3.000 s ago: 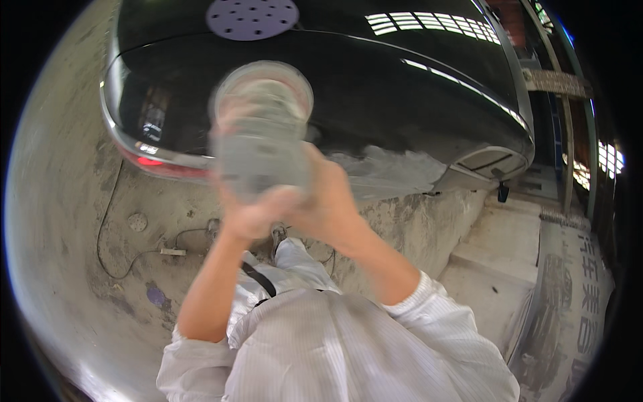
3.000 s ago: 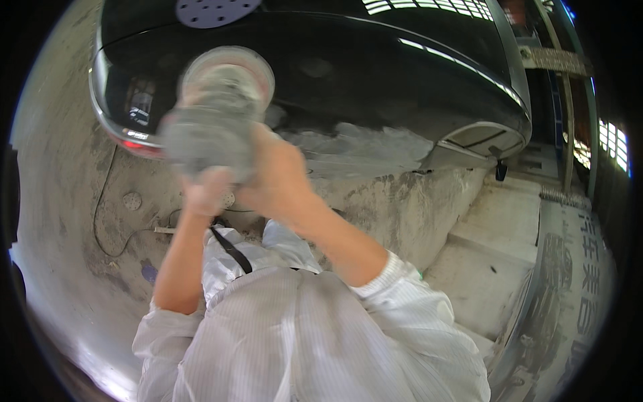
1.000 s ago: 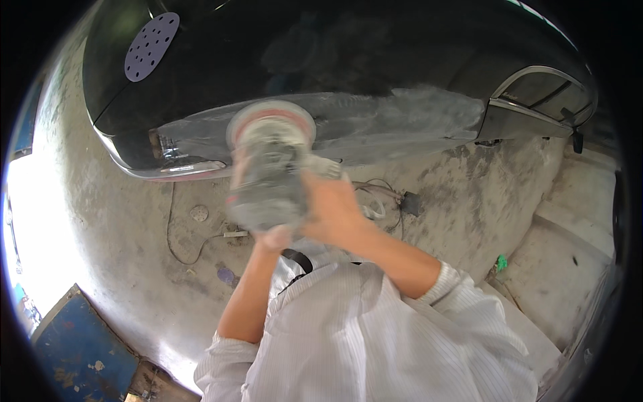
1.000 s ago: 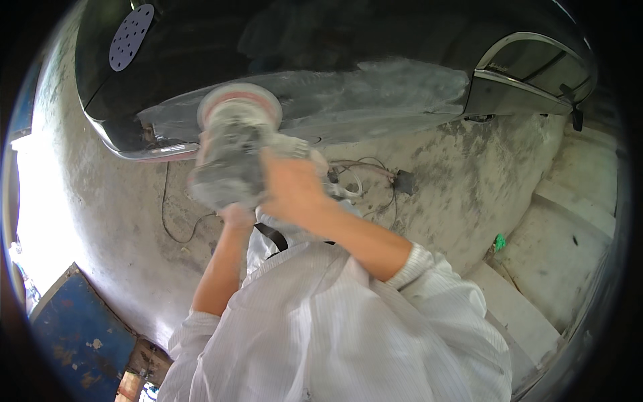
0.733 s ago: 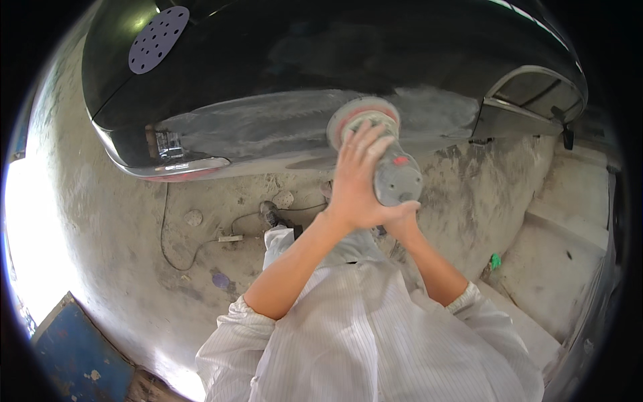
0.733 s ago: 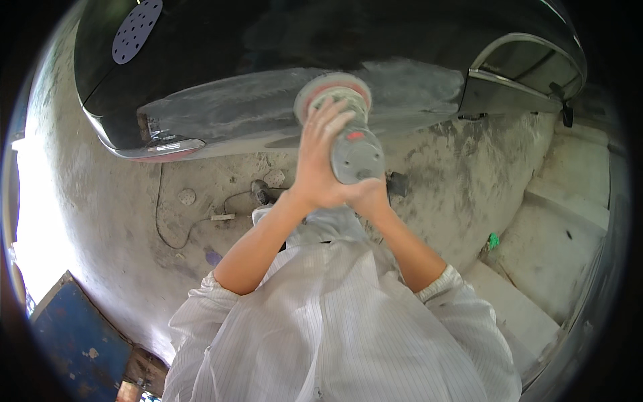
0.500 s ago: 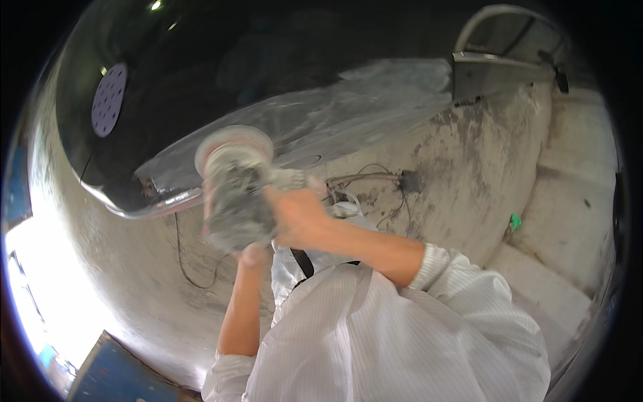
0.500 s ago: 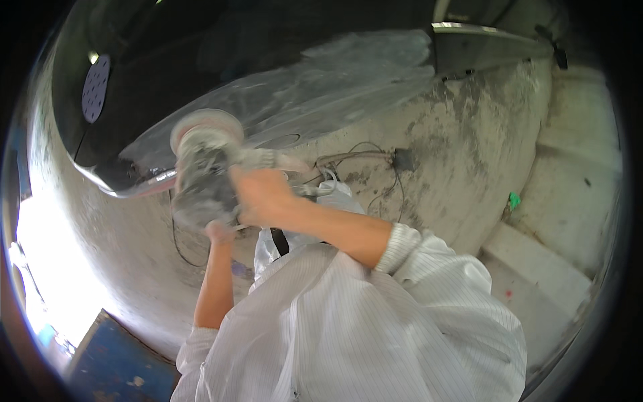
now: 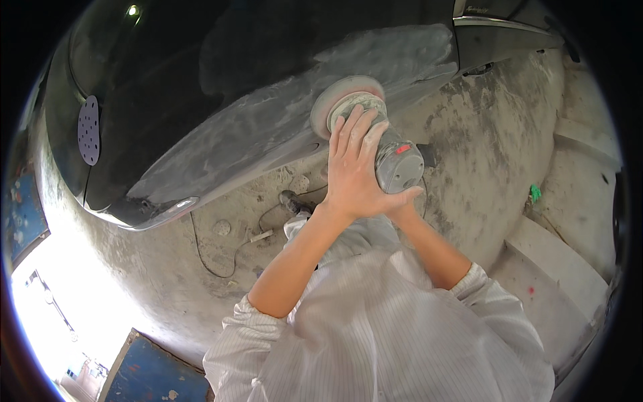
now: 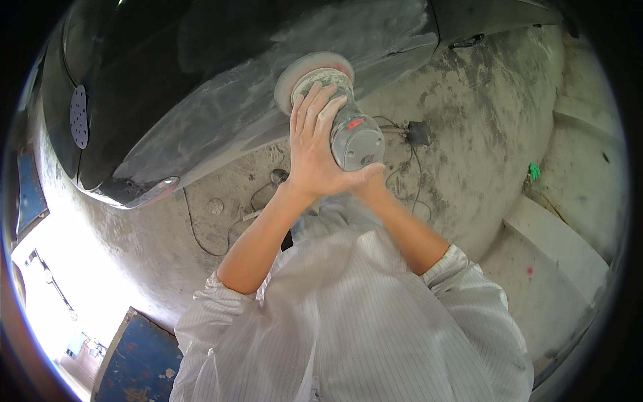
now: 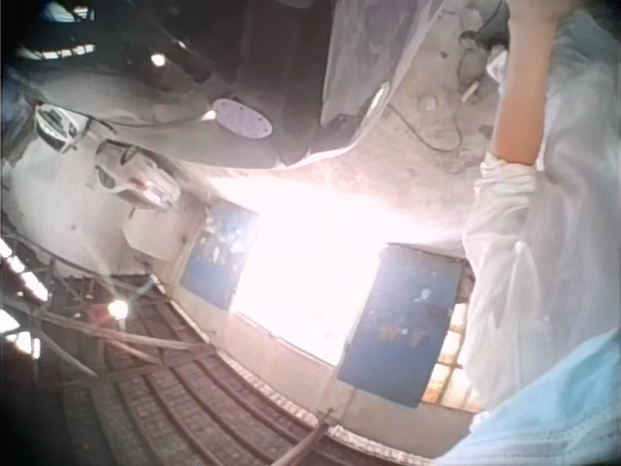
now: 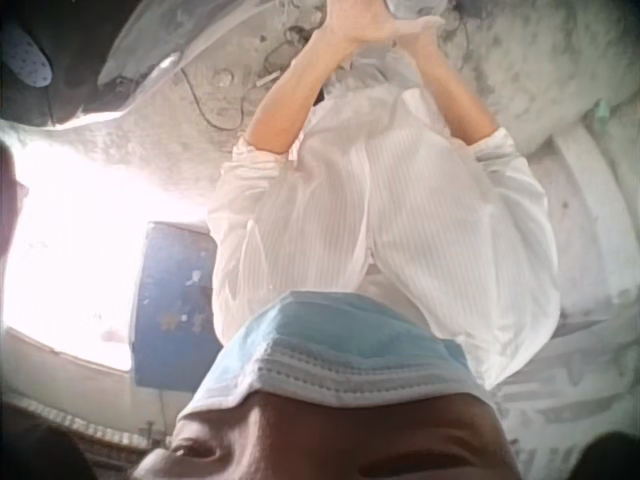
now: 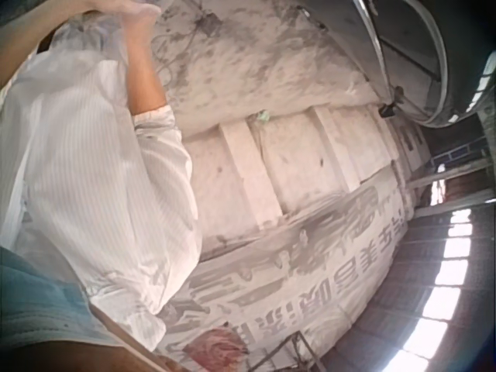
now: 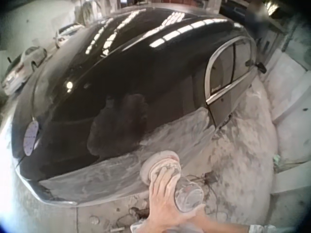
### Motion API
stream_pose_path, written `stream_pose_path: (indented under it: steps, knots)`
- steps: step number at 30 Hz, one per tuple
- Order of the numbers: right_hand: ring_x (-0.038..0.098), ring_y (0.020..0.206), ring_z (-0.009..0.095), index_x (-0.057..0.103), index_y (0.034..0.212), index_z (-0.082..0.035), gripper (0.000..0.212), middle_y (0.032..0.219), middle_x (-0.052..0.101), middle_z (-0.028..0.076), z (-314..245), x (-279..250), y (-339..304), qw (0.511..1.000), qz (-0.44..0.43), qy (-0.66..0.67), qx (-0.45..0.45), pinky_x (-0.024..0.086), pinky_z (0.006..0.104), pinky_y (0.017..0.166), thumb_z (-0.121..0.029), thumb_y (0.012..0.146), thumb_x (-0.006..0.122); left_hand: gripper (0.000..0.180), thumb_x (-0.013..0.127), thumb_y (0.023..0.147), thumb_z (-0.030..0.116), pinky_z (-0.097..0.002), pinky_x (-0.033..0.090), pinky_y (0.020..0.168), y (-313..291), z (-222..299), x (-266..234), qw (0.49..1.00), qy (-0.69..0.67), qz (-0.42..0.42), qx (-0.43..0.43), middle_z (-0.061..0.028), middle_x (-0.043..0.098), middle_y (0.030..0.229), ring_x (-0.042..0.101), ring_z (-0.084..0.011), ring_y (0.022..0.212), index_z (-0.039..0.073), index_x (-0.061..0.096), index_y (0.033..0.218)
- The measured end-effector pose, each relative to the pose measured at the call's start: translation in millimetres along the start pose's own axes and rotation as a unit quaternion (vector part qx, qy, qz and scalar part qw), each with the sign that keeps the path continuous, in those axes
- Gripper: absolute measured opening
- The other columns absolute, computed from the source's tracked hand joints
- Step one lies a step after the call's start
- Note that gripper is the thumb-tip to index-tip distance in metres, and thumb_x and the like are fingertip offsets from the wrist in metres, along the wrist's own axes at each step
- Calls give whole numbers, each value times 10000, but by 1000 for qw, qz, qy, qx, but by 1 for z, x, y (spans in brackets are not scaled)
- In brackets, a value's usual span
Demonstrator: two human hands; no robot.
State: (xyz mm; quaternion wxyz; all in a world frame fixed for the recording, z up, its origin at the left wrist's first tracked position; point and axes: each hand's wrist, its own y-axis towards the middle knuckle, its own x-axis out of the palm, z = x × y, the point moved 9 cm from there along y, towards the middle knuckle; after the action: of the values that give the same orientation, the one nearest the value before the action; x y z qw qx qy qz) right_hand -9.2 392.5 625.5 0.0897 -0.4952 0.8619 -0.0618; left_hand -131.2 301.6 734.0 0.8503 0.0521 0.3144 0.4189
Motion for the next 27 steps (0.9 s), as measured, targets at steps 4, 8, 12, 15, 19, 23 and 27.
stream_pose_path:
  steps: [4,8,12,15,19,23,27]
  knots:
    - [776,1064,373,629,1304,-19,668,1143,785,193,-30,76,-12,977,-67,-199,-43,604,481,938,-300,771,918,1125,908,737,684,-662,317,1295,-41,-18,-65,999,5,36,20,-254,522,1645,456,-479,1567,12,547,1564]
    - [739,989,491,581,1139,-43,593,1020,754,211,-73,180,-22,948,-206,-228,-84,585,553,834,-224,698,934,1178,910,722,712,-623,403,1241,-110,-59,-154,967,-171,183,-38,-287,475,1661,486,-489,1523,13,520,1586]
    - [758,980,457,568,1209,-36,587,1026,761,200,-110,184,-17,959,-151,-220,-92,573,569,809,-110,718,880,1178,921,714,690,-620,396,1243,-109,-65,-168,958,-185,191,-109,-271,471,1654,481,-472,1523,7,506,1580]
    - [769,976,461,503,1480,-55,829,1058,776,199,-134,121,-3,971,17,-196,-139,605,528,789,-157,756,895,1178,929,708,673,-619,391,1245,-51,-43,-134,966,-206,122,-98,-259,468,1650,477,-460,1523,2,496,1575]
    - [809,1042,420,490,1578,-63,920,1134,804,219,-133,30,31,983,118,-81,-118,640,473,867,-229,783,923,1142,951,706,629,-620,357,1262,47,1,-64,988,-143,48,-9,-235,516,1616,490,-452,1506,-14,517,1545]
    - [818,1124,384,526,1572,-50,906,1206,811,235,-128,-40,67,988,117,32,-96,641,455,944,-259,788,928,1100,966,695,575,-633,372,1254,105,19,0,997,-24,-49,62,-237,591,1554,508,-454,1502,-22,554,1522]
    - [815,956,399,465,1649,-12,1000,1091,802,201,-139,-33,75,977,11,-164,-134,637,448,801,-249,791,921,1144,920,693,658,-606,407,1243,84,3,-9,996,-87,11,-7,-246,590,1554,536,-449,1476,-32,544,1525]
